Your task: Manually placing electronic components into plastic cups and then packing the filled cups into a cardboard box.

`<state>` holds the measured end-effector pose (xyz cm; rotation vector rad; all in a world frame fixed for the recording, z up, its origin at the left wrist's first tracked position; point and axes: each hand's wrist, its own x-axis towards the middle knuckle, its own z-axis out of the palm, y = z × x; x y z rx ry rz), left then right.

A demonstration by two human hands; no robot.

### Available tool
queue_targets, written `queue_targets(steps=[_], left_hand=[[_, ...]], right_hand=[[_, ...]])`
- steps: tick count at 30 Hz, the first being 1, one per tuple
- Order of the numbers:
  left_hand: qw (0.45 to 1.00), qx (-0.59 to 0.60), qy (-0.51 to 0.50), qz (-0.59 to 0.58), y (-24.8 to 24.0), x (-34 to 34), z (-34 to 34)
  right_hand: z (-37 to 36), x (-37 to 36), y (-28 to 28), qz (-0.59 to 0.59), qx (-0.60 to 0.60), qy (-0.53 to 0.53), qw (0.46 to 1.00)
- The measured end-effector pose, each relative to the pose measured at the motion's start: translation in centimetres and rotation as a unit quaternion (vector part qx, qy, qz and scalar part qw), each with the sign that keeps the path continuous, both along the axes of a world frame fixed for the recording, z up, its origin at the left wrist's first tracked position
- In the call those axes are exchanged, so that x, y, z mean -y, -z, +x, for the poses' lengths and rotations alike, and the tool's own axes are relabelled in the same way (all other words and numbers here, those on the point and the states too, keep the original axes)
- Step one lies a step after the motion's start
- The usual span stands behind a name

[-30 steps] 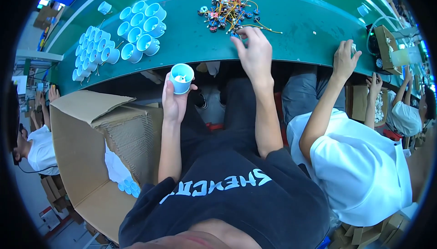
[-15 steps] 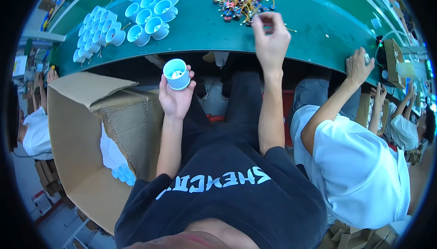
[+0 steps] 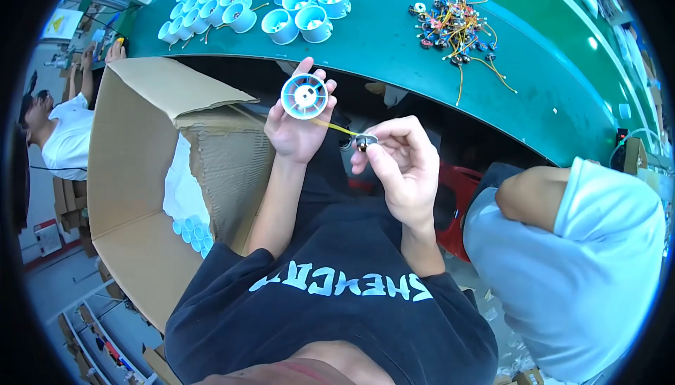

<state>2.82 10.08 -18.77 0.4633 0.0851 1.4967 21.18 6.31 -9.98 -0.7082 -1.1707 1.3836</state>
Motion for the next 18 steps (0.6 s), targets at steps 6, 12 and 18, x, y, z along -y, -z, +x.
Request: queue_targets(steps=[6, 12, 18], left_hand=[[0.999, -0.017, -0.023, 0.017, 0.3, 0.2, 0.1], [0.999, -0.043, -0.026, 0.018, 0.1, 0.3, 0.4], [0.994, -0.090, -0.031, 0.056, -0.1, 0.4, 0.3]], right_hand=[[0.0, -0.4, 0.6, -0.006, 0.017, 0.018, 1.000], [-0.3, -0.5, 0.7, -0.024, 0.042, 0.012, 0.999], [-1.0, -0.5, 1.2, -0.039, 0.038, 0.010, 0.998]])
